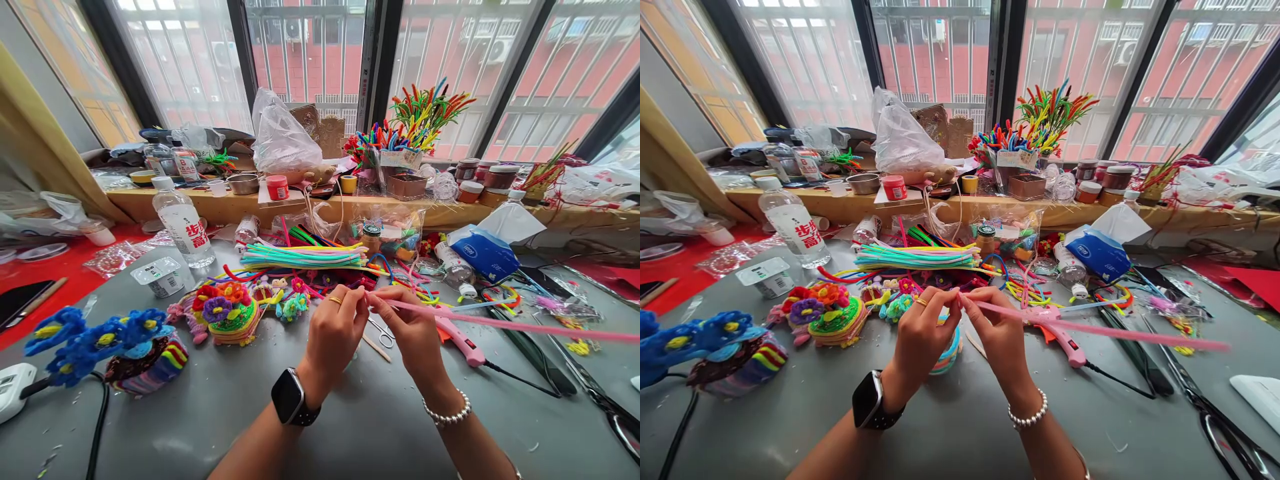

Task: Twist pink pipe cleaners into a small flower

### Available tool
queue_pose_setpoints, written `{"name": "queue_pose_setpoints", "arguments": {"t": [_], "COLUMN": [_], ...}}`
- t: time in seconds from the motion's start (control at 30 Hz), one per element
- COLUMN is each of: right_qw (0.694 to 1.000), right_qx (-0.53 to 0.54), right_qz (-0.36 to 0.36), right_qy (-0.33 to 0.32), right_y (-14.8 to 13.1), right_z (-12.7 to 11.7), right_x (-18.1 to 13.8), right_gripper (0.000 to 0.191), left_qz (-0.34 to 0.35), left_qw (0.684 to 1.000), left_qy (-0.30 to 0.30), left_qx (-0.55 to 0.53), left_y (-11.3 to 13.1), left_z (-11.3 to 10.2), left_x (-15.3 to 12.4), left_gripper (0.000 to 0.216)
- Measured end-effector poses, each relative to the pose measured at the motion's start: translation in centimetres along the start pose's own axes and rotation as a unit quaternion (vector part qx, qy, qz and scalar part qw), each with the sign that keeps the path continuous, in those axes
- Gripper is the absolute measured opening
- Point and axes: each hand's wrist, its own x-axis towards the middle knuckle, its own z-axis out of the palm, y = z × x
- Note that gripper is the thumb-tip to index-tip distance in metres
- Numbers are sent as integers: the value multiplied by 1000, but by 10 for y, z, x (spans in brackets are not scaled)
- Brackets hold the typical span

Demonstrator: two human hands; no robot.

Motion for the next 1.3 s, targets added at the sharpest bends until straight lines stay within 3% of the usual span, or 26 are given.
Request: {"name": "queue_pose_setpoints", "arguments": {"t": [0.43,0.73,0.9,1.13,1.3], "right_qw": [994,990,991,990,987], "right_qx": [-101,-131,-131,-138,-150], "right_qz": [-40,-44,-34,-26,-60], "right_qy": [6,6,19,0,-14], "right_y": [5,4,3,5,7], "right_z": [-3,-8,-9,-8,-8], "right_x": [-2,1,3,3,2], "right_gripper": [8,5,6,5,2], "left_qz": [-16,-124,-107,-106,-198], "left_qw": [999,973,979,980,951], "left_qy": [-14,-96,-68,-88,-165], "left_qx": [-25,-171,-162,-142,-173], "left_y": [3,2,3,2,0], "left_z": [-1,-6,-4,-2,-7], "left_x": [2,7,7,5,10], "left_gripper": [6,9,13,12,8]}}
